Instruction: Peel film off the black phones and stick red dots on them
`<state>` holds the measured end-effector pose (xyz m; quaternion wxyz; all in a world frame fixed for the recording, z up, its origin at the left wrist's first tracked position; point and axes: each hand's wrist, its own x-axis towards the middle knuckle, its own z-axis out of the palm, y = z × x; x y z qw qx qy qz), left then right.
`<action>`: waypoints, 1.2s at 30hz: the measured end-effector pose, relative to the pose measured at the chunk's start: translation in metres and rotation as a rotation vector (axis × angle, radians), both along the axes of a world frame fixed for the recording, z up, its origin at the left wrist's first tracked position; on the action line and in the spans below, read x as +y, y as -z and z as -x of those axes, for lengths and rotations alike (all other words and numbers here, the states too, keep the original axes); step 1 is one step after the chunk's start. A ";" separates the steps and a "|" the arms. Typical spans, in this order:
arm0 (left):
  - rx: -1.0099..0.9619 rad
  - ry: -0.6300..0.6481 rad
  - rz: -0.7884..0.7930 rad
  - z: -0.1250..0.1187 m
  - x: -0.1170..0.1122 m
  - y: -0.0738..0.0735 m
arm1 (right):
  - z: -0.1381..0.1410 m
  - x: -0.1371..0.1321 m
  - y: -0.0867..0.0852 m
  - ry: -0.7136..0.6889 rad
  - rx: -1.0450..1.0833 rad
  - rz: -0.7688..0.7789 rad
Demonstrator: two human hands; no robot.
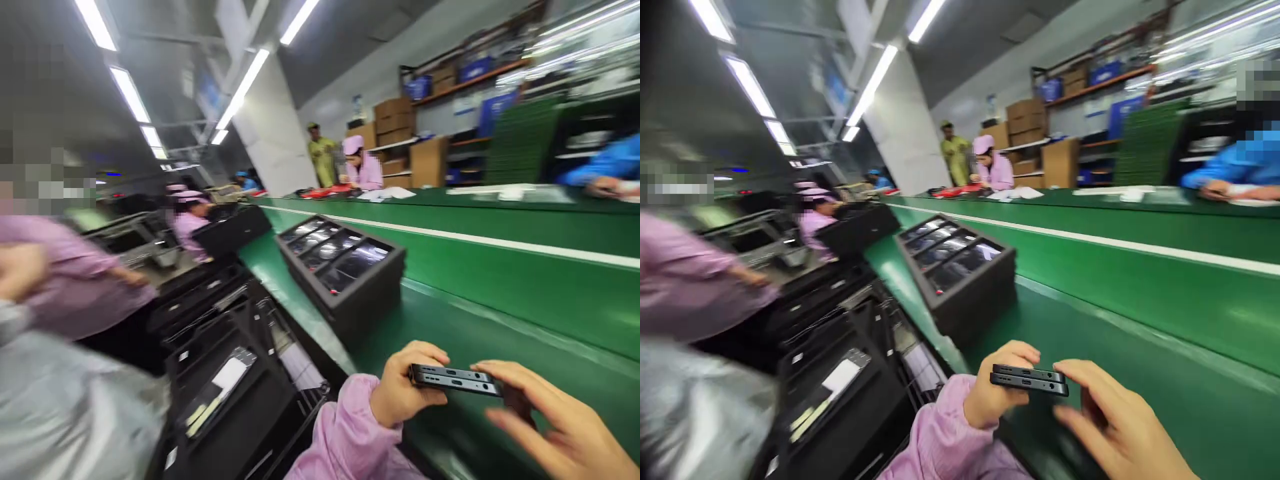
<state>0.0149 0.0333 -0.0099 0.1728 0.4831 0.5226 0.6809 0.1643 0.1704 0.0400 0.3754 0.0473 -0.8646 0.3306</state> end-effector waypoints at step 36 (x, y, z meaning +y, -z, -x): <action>0.253 0.430 0.055 -0.054 0.022 0.020 | -0.095 -0.051 0.039 0.403 0.010 0.180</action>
